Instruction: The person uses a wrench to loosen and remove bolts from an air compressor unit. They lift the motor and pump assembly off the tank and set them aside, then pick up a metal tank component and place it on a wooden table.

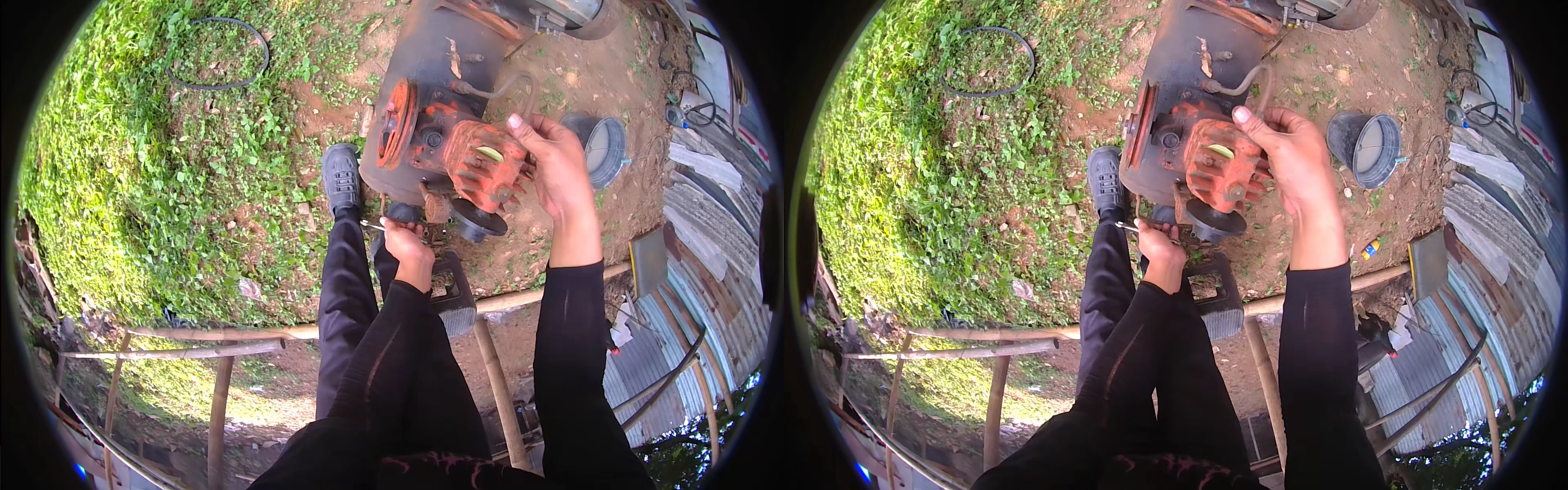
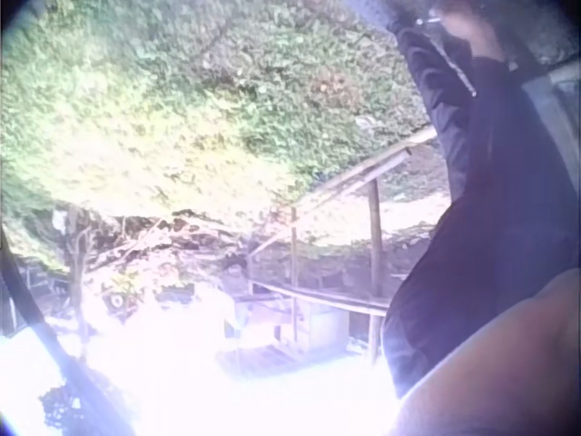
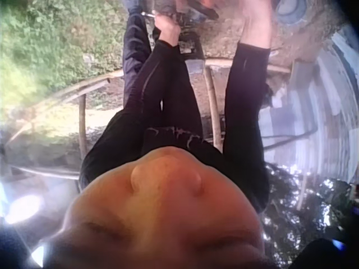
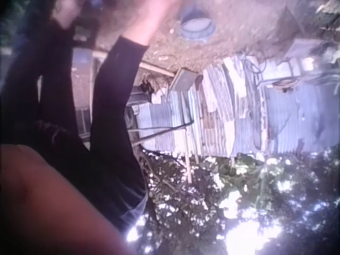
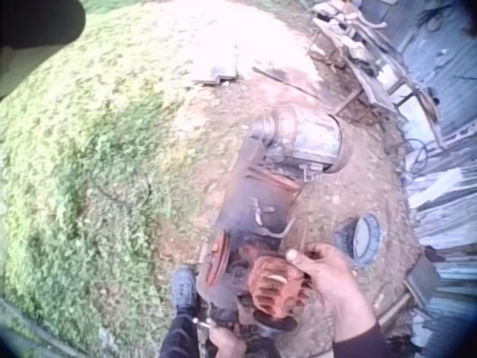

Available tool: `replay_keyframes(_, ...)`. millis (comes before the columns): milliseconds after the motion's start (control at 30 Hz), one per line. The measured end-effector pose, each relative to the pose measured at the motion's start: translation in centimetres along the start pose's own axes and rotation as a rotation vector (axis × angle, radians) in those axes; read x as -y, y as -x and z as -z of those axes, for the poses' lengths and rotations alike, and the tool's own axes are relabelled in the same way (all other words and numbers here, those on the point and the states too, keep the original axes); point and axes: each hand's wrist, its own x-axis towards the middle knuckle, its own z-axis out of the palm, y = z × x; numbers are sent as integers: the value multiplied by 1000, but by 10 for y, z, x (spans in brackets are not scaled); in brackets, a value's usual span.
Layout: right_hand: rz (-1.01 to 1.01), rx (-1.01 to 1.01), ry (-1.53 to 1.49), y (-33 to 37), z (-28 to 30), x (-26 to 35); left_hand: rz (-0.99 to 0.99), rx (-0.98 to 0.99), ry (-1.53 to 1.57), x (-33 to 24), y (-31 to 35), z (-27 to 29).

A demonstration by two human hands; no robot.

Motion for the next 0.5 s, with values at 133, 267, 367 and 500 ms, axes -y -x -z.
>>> replay_keyframes(133, 7, -64, -165, -2, -6, -3, -45, -62, 65, -1, -25, -8)
replay_keyframes(267, 76, -66, -162, 2, -11, -6, 61, -71, 200, -8, -24, -8)
replay_keyframes(367, 151, -70, -160, -4, -19, -8, 117, -20, 305, -9, -34, -3)
replay_keyframes(500, 132, -92, -122, 4, -24, -6, 90, 144, 294, -10, -38, -8)
